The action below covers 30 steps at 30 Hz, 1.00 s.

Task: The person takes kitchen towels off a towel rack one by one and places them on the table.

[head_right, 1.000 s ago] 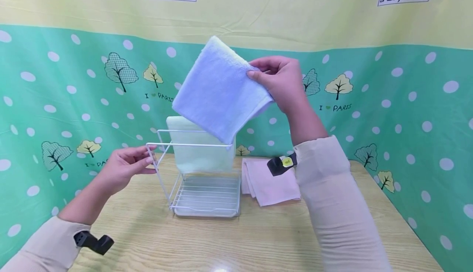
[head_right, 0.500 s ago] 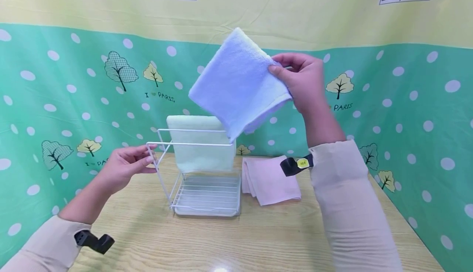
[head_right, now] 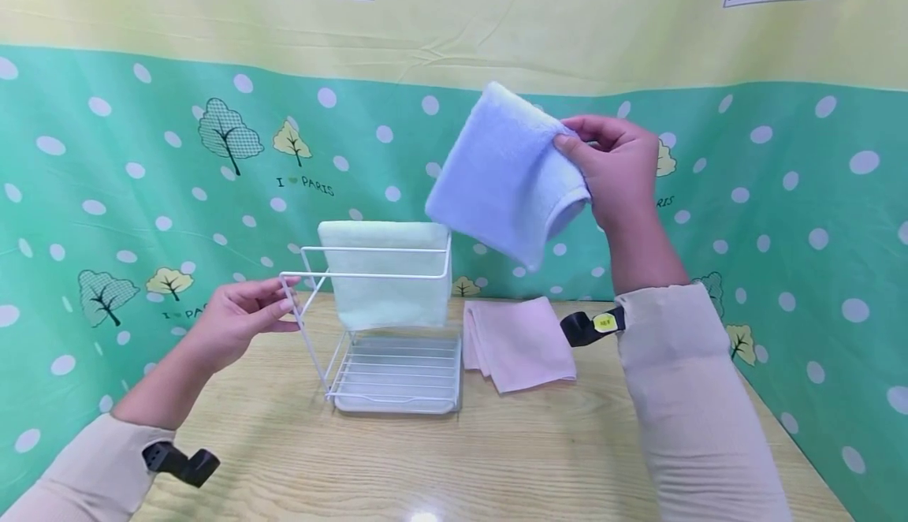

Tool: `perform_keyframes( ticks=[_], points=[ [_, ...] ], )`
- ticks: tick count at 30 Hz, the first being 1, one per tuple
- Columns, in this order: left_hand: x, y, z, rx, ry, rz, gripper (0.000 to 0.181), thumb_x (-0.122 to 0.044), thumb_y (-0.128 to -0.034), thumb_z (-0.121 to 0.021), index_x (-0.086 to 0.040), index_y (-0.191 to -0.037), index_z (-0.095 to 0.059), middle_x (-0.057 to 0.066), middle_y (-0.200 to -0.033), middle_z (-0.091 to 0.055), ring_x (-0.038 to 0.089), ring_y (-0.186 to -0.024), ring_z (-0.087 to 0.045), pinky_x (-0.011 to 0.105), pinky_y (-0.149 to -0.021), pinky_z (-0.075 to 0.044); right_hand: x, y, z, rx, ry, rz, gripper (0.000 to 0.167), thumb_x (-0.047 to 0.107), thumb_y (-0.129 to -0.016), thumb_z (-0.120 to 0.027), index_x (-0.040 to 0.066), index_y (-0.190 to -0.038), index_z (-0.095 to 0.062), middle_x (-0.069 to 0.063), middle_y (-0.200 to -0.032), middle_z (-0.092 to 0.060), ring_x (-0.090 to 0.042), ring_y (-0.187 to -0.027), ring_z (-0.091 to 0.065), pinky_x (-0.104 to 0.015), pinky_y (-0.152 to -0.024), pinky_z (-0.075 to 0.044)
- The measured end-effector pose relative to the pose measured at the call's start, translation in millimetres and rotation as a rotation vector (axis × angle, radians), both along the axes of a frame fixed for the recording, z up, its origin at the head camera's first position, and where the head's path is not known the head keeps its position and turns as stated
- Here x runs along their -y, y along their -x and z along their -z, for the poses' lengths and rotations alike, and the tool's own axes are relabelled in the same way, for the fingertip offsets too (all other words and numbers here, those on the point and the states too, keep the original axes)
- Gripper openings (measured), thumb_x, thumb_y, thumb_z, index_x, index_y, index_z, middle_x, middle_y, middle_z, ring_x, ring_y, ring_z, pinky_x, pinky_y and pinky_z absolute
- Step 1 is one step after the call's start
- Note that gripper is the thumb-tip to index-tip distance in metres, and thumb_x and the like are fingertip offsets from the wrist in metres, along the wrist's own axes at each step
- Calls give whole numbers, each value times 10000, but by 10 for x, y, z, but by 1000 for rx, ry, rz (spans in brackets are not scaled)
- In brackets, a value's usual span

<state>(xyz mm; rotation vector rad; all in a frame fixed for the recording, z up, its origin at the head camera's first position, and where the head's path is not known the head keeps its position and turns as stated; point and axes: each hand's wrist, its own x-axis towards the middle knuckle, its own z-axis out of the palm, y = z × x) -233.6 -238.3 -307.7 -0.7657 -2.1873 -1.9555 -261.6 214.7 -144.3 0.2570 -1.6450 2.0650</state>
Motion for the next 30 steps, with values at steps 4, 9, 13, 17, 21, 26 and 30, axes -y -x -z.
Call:
perform_keyframes(
  ticks=[4, 9, 13, 17, 21, 26, 30],
  points=[
    [5, 0, 7, 2, -6, 1, 331, 37, -919, -635, -101, -1213, -699, 115, -997, -699, 143, -864, -677, 404, -751, -601, -78, -4, 81, 71, -24, 33, 419, 160, -645, -918, 49, -1021, -769, -74, -950, -679, -206, -829, -660, -252, -687, -609],
    [14, -6, 13, 8, 3, -11, 328, 24, -921, -639, -97, -1222, -693, 126, -1005, -695, 144, -868, -675, 396, -751, -602, -173, 7, 205, 123, -13, 46, 437, 182, -646, -913, 67, -1041, -767, -65, -997, -652, -198, -847, -658, -243, -678, -609],
    [18, -1, 14, 6, 4, -9, 332, 25, -922, -637, -93, -1228, -688, 109, -1006, -699, 144, -874, -677, 395, -751, -602, -259, 29, 299, 116, 34, 45, 414, 136, -657, -906, 50, -1036, -764, -73, -987, -645, -192, -815, -666, -242, -688, -608],
    [17, 4, 12, 5, 0, -4, 336, 30, -922, -635, -100, -1226, -690, 118, -1010, -698, 142, -875, -678, 395, -750, -602, -346, 31, 389, 124, 69, 66, 416, 116, -652, -908, 48, -1036, -764, -67, -984, -644, -185, -815, -659, -233, -691, -607],
    [14, 4, 14, 3, -7, -2, 339, 36, -923, -630, -115, -1218, -696, 118, -1010, -699, 138, -872, -678, 393, -749, -603, -424, 14, 499, 161, 54, 88, 404, 132, -671, -899, 67, -1047, -763, -52, -985, -648, -177, -834, -647, -220, -681, -606],
    [9, 12, 26, -3, -16, 6, 343, 48, -923, -622, -113, -1218, -696, 76, -999, -705, 138, -873, -680, 396, -751, -602, -506, 10, 675, 188, -6, 112, 350, 143, -735, -861, 75, -1062, -756, -37, -967, -655, -164, -835, -645, -208, -680, -603],
    [8, 17, 36, -7, -20, 10, 349, 53, -923, -620, -121, -1215, -698, 32, -992, -709, 137, -875, -680, 396, -750, -602, -564, 23, 804, 214, -7, 127, 349, 149, -754, -847, 84, -1082, -749, -30, -1000, -647, -160, -866, -643, -202, -701, -599]
  ],
)
